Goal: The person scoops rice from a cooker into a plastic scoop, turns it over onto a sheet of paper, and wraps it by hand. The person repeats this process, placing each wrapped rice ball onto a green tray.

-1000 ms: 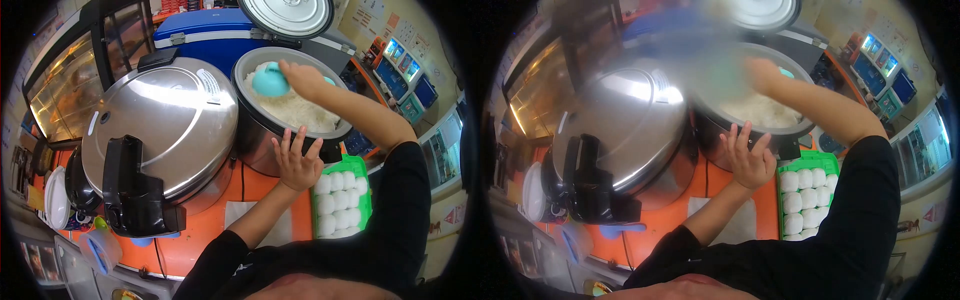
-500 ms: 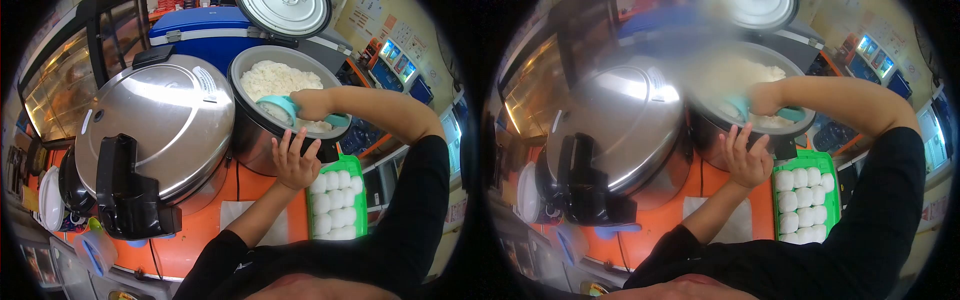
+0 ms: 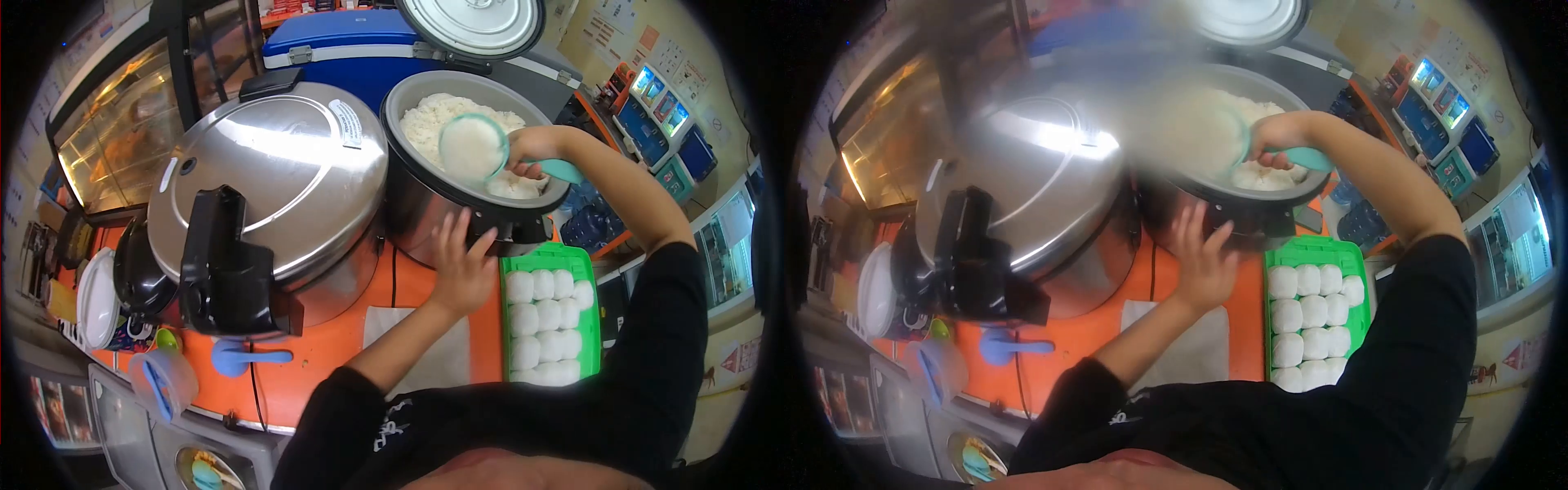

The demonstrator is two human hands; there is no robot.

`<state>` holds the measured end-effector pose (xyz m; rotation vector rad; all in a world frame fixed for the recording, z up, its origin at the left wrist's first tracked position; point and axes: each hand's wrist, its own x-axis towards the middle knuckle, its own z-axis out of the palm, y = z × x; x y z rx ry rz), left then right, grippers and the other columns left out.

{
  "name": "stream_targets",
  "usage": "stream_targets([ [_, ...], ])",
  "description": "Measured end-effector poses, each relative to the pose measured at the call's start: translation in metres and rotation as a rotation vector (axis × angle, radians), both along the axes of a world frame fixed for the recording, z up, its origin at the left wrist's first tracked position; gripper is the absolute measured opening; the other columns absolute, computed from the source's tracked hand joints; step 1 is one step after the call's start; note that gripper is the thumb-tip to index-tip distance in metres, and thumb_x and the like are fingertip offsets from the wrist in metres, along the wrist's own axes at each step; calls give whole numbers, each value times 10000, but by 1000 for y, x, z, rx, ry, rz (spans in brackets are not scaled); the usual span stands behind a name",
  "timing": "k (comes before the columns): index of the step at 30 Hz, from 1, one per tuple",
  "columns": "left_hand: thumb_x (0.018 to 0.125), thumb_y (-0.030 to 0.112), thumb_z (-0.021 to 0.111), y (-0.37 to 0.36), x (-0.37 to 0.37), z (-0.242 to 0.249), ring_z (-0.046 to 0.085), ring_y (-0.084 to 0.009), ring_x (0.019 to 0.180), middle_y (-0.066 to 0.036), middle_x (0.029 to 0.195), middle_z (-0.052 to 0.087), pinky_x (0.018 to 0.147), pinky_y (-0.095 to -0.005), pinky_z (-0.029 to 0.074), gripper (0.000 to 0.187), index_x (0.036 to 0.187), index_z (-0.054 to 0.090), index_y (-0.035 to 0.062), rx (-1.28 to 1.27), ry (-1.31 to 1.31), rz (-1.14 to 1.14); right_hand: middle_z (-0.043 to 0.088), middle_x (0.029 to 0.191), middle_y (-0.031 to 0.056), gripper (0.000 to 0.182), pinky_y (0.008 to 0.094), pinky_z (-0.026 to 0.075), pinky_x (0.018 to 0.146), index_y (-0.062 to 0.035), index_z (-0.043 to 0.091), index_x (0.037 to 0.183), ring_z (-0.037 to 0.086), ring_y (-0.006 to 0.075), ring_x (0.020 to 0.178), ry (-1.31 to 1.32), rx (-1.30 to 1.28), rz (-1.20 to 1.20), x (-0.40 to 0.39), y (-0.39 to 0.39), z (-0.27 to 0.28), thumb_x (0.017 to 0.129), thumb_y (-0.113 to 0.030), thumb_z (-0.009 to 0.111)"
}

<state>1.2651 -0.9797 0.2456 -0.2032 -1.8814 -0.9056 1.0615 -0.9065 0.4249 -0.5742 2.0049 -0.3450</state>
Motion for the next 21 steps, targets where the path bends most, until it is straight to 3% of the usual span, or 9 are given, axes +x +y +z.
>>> stream_targets([
  [1,750,140,548,-5,27,-19,306,-359,1224,-125,1323,363,977,-539,250,399,1146,499,147,-36,-46,-62,475,587,38,107,267,341,384,-40,510,753,403,109,406,-48,-183,-163,13,19,11,738,-145,501],
  [5,770,169,543,-15,155,-124,304,-355,1248,-147,1351,337,988,-519,272,417,1185,504,143,-656,-1263,-982,518,619,82,297,224,351,289,28,505,903,424,106,352,-377,-772,-589,106,69,22,829,-243,410],
  [7,743,184,571,2,215,-167,311,-330,1251,-131,1349,347,994,-498,278,470,1205,492,172,-633,-1180,-785,552,687,101,355,206,367,264,29,497,1034,465,107,371,-580,-929,-544,155,87,-15,881,-272,388],
  [9,725,198,592,9,236,-166,297,-307,1268,-102,1350,358,1013,-474,266,520,1230,474,189,-637,-1037,-536,558,715,99,333,207,381,267,-7,476,1098,485,118,384,-517,-859,-995,219,96,-62,881,-252,417],
  [11,734,198,585,13,228,-157,277,-311,1281,-88,1354,359,1025,-470,248,515,1235,468,179,-614,-1033,-521,544,703,73,335,231,355,304,-106,455,1167,452,127,389,-992,-862,-982,255,111,-132,855,-227,475],
  [14,769,171,540,28,236,-160,256,-301,1295,-79,1374,336,1042,-470,215,486,1247,452,150,-642,-1012,-369,481,667,60,375,246,357,386,-140,391,1261,422,128,422,-602,-823,-899,289,92,-183,888,-166,418],
  [15,781,157,517,29,242,-159,265,-297,1292,-82,1376,333,1041,-469,217,480,1255,441,136,-606,-1019,-436,509,688,93,453,317,428,441,-156,341,1319,501,201,488,-316,-825,-750,291,89,-216,874,-126,421],
  [17,793,142,494,35,251,-161,273,-293,1289,-84,1378,331,1041,-468,220,475,1262,429,122,-562,-1032,-502,553,811,159,501,395,476,636,-220,317,1341,585,302,706,758,-743,-46,301,77,-281,866,-84,401],
  [21,790,108,467,36,244,-168,278,-291,1288,-97,1369,346,1033,-469,234,493,1279,403,114,-497,-1125,-477,525,766,147,569,408,475,604,-330,352,1309,565,331,651,769,-403,259,306,68,-309,815,-87,495],
])
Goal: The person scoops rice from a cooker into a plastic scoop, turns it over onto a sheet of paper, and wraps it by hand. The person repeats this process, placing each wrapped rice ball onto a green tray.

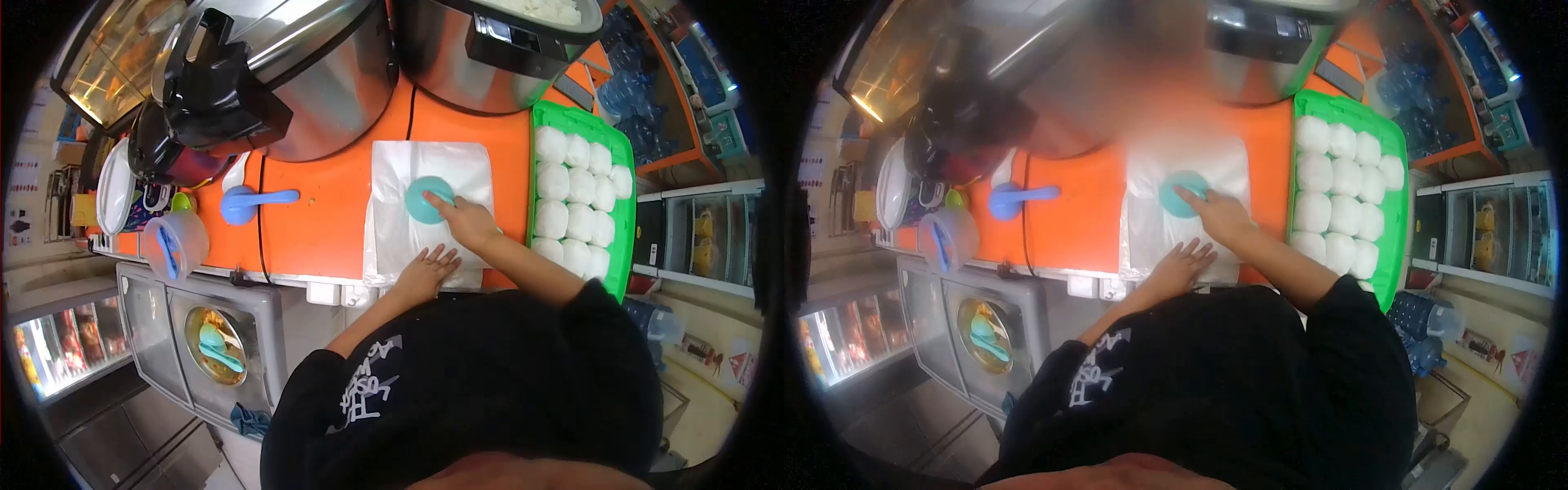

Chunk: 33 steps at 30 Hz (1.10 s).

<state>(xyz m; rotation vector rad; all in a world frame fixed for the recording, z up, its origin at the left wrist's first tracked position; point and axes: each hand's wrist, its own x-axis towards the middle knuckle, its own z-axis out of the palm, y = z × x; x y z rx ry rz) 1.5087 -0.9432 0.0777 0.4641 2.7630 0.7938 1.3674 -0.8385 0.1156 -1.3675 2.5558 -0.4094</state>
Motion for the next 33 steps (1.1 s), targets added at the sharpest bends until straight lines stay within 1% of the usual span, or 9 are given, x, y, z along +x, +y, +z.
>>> stream_targets([
  [9,744,61,494,5,9,-1,493,-308,1108,-146,1168,538,937,-396,384,375,1115,523,12,90,241,136,512,720,119,576,376,466,582,-312,362,1313,545,285,634,140,-436,-72,-28,24,29,806,-104,537],
  [15,722,75,542,-16,26,19,565,-314,966,-158,1015,602,857,-393,434,212,919,586,11,-79,271,315,562,860,127,591,391,462,680,-229,379,1308,560,300,752,36,51,-392,-106,49,11,766,-93,569],
  [17,712,85,566,-19,24,19,574,-314,942,-150,978,612,839,-399,442,174,872,585,20,-68,312,325,549,1016,144,555,414,413,813,-131,424,1258,525,319,905,477,-242,-112,-83,47,19,737,-161,616],
  [19,712,100,581,-20,22,23,573,-314,945,-142,976,612,834,-403,443,169,864,581,25,-53,299,372,511,1100,153,568,426,356,886,-70,459,1197,475,320,993,19,-241,192,-37,58,13,681,-199,660],
  [21,716,117,593,-24,19,29,574,-306,941,-125,967,617,836,-400,440,183,880,584,38,-61,287,386,545,1055,134,493,402,388,852,-55,520,1115,509,300,964,36,-133,363,9,63,19,663,-190,662],
  [23,707,131,611,-31,18,45,576,-287,946,-105,987,620,842,-396,439,212,907,590,66,-135,333,384,583,984,100,329,360,430,787,-57,581,981,551,271,910,-46,159,285,21,73,-21,682,-179,645],
  [27,715,146,633,-66,42,23,593,-282,907,-103,974,630,816,-371,456,213,911,597,69,-178,302,275,611,843,77,160,332,459,688,-57,606,832,587,244,807,-65,-9,270,17,75,-25,713,-163,615],
  [29,756,173,628,-78,31,43,609,-283,840,-113,936,641,757,-356,476,193,899,595,48,129,25,662,596,743,109,124,354,459,630,-45,601,772,589,255,724,-292,-371,-92,3,64,-11,746,-166,600],
  [33,812,227,583,-95,-29,13,608,-297,765,-144,795,636,661,-388,475,219,897,579,25,593,39,1116,582,720,151,174,350,451,625,-19,600,787,581,279,689,-359,-398,-392,-42,16,-34,789,-194,594],
])
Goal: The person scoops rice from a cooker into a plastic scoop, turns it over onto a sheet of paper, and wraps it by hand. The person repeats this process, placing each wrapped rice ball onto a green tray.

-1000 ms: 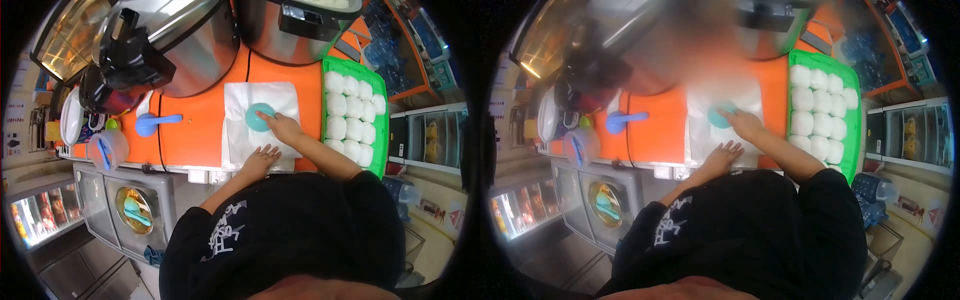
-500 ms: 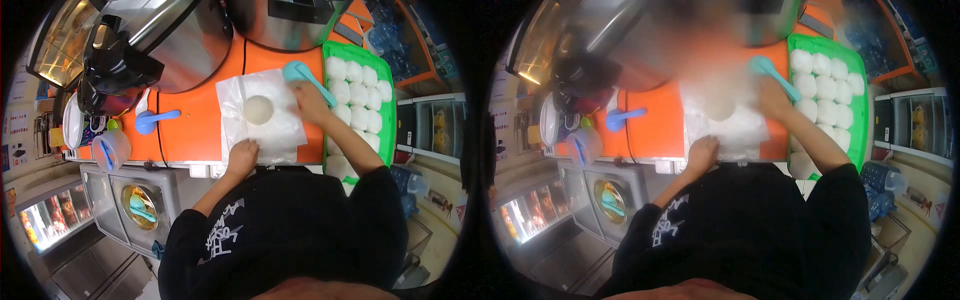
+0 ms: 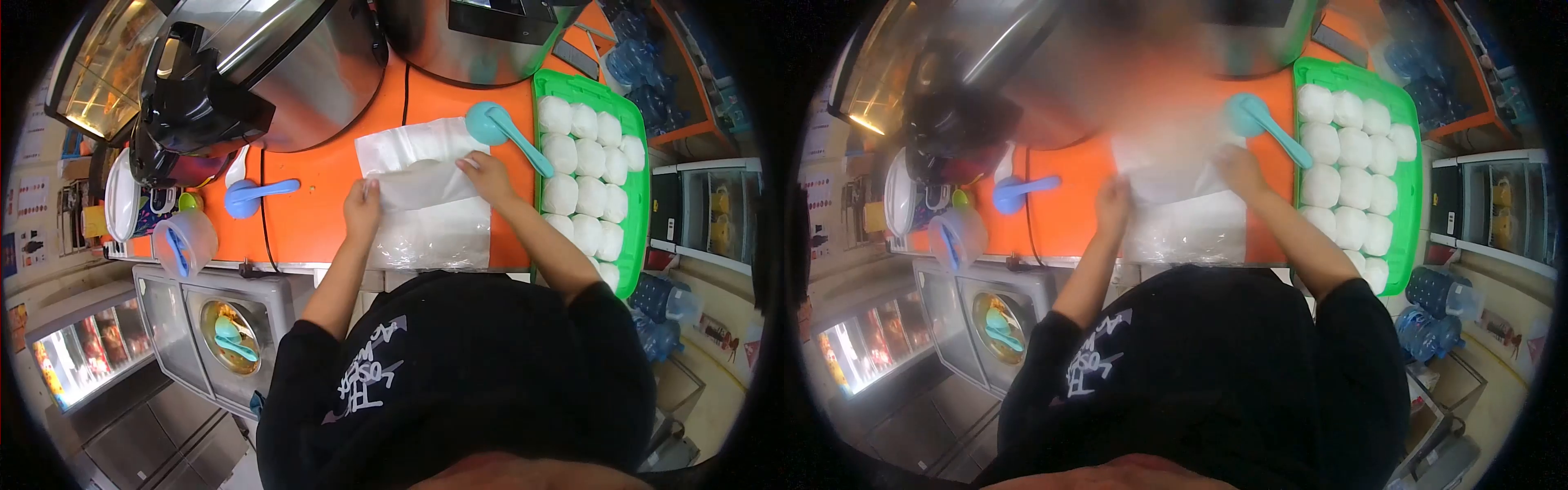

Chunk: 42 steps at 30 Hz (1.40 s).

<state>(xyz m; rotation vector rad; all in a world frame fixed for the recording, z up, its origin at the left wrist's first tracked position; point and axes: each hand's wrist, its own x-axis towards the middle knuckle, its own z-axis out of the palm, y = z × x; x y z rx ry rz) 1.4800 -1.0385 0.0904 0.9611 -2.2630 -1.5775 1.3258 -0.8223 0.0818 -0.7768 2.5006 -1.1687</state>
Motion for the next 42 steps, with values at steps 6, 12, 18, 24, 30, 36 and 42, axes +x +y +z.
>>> stream_targets([
  [6,810,270,557,4,-3,-5,582,-326,787,-137,876,608,702,-409,459,298,1026,538,67,-482,-421,-177,594,790,149,260,334,442,684,-19,601,827,572,266,756,-62,215,183,-12,-3,-3,815,-277,571],
  [12,753,280,585,25,-26,40,410,-345,1093,-120,1179,471,900,-453,332,390,1115,545,140,-876,29,-461,582,886,46,290,269,422,733,-31,597,952,534,139,828,-626,-105,169,-28,10,-5,852,-290,515],
  [18,756,259,579,40,-10,46,408,-345,1088,-117,1179,476,906,-456,312,337,1071,579,140,-964,17,-575,575,900,23,283,239,416,702,-53,599,964,523,101,815,-825,-132,110,-36,11,-3,868,-286,471],
  [24,773,241,562,46,-15,53,442,-287,1077,-117,1125,517,929,-465,287,413,1161,505,112,-826,-61,-562,580,823,6,238,236,415,662,-49,612,912,520,90,755,-856,-117,165,-42,12,-16,829,-263,548],
  [30,770,244,566,50,-15,55,520,-258,961,-104,954,595,915,-437,306,368,1100,543,84,-756,-169,-664,576,761,5,189,231,407,639,-33,618,824,504,88,723,-690,-78,314,-42,15,-14,765,-210,646],
  [36,812,402,509,50,20,52,591,-233,697,-126,740,617,673,-345,456,408,908,622,22,-85,-783,-762,590,757,61,227,300,424,647,-33,619,788,541,158,725,-607,15,238,-39,9,-17,746,-254,646],
  [42,809,424,534,-2,32,38,551,-157,508,-92,592,595,504,-286,436,431,785,631,4,495,-682,-74,592,752,153,254,376,440,670,-21,607,745,571,308,741,-199,100,113,-17,1,-9,737,-274,630],
])
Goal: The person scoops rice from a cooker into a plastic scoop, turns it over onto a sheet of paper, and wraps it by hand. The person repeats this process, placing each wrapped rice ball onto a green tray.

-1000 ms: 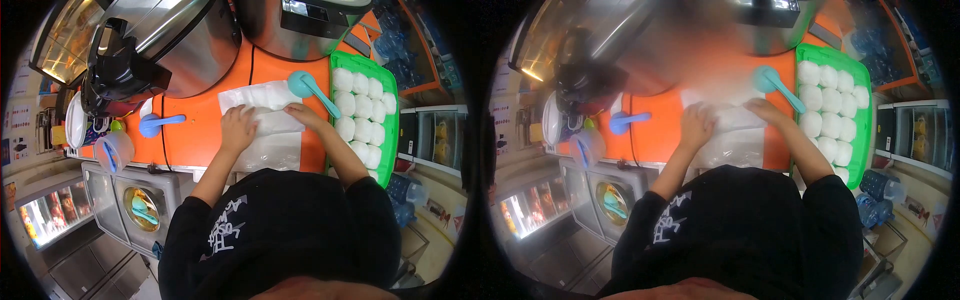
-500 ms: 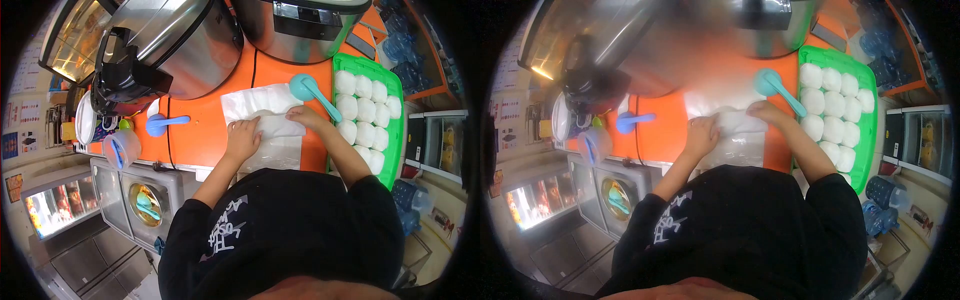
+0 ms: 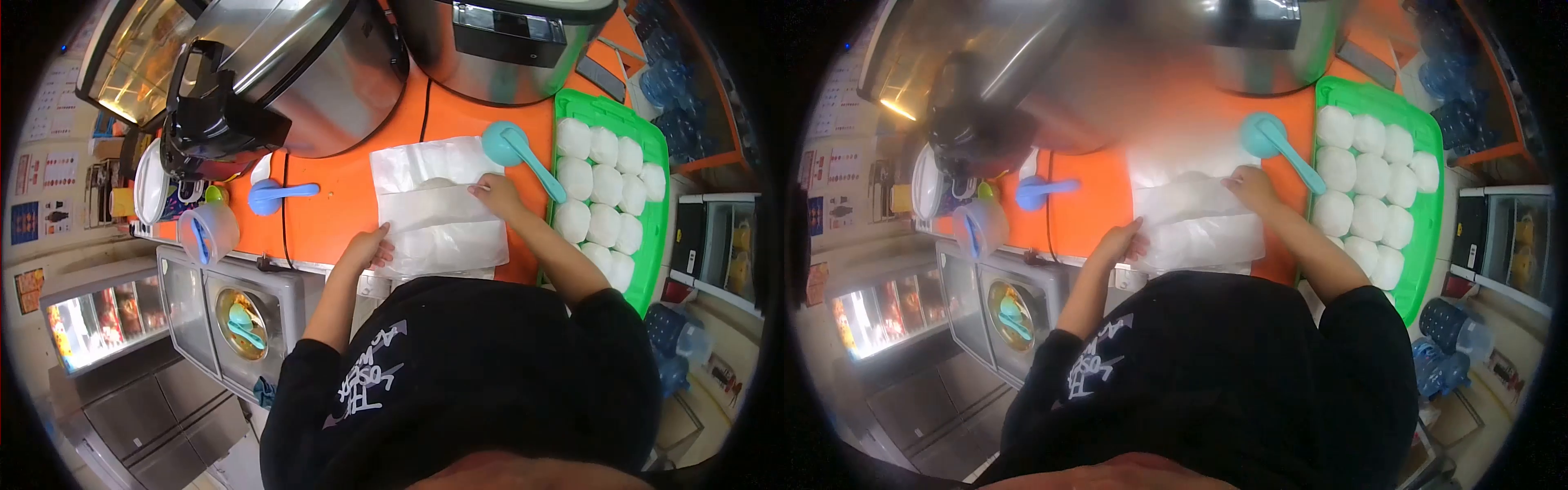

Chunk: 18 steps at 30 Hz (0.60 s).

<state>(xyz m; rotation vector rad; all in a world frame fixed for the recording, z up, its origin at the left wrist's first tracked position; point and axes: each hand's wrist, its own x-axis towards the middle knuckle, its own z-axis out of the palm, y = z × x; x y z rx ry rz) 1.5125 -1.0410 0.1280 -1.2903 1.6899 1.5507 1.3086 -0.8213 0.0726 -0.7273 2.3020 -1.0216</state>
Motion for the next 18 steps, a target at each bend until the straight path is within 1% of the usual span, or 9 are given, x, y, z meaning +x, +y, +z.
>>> stream_targets([
  [2,800,385,564,3,-3,-3,532,-143,483,-80,585,591,479,-274,417,384,781,630,7,-78,31,67,582,719,153,248,388,440,668,-19,600,729,564,328,736,107,-3,-19,4,-2,2,735,-265,630],
  [4,780,290,605,11,7,-23,517,-115,502,-54,574,575,486,-263,402,275,760,621,16,-502,322,-54,582,838,158,219,413,444,706,-29,585,827,552,340,822,133,127,92,6,1,4,728,-220,625],
  [5,761,257,629,11,13,-28,527,-106,543,-46,589,566,508,-248,404,240,745,609,18,-485,345,-71,582,838,158,219,413,444,706,-29,585,827,552,340,822,133,131,92,2,2,7,728,-220,625],
  [7,759,265,631,9,12,-15,527,-111,554,-48,605,568,518,-249,406,252,744,605,14,-353,307,-56,540,1014,163,280,421,440,765,-47,538,975,522,335,932,386,57,-130,-7,5,19,726,-159,605],
  [8,756,272,633,9,9,-6,526,-117,566,-51,621,570,527,-250,409,264,743,601,11,-224,269,-40,540,1014,163,280,421,440,765,-47,538,975,522,335,932,390,64,-126,-14,3,25,726,-159,605],
  [10,753,273,636,-8,-14,-9,523,-122,569,-52,635,573,532,-255,411,267,768,605,9,-252,290,-37,510,1081,163,364,406,431,825,-59,506,1061,506,340,978,355,152,-203,-32,-7,33,723,-127,622],
  [14,762,259,633,-18,-71,-30,505,-128,576,-53,622,551,548,-267,418,276,833,602,-5,-478,616,-26,537,1077,119,474,368,393,888,-91,494,1145,492,304,1014,613,-100,401,-33,-75,26,692,-99,635],
  [16,780,250,623,-17,-81,-37,507,-128,581,-80,630,539,553,-274,419,283,840,589,-24,-437,765,-16,543,1075,114,513,358,399,874,-95,490,1165,496,291,1011,545,-67,576,-53,-107,13,677,-98,650],
  [18,788,209,606,-12,-67,-13,533,-177,608,-116,666,554,582,-314,423,223,822,593,-11,-522,687,7,548,1074,109,552,349,405,859,-100,486,1185,501,278,1007,464,-43,735,-62,-126,30,662,-97,664],
])
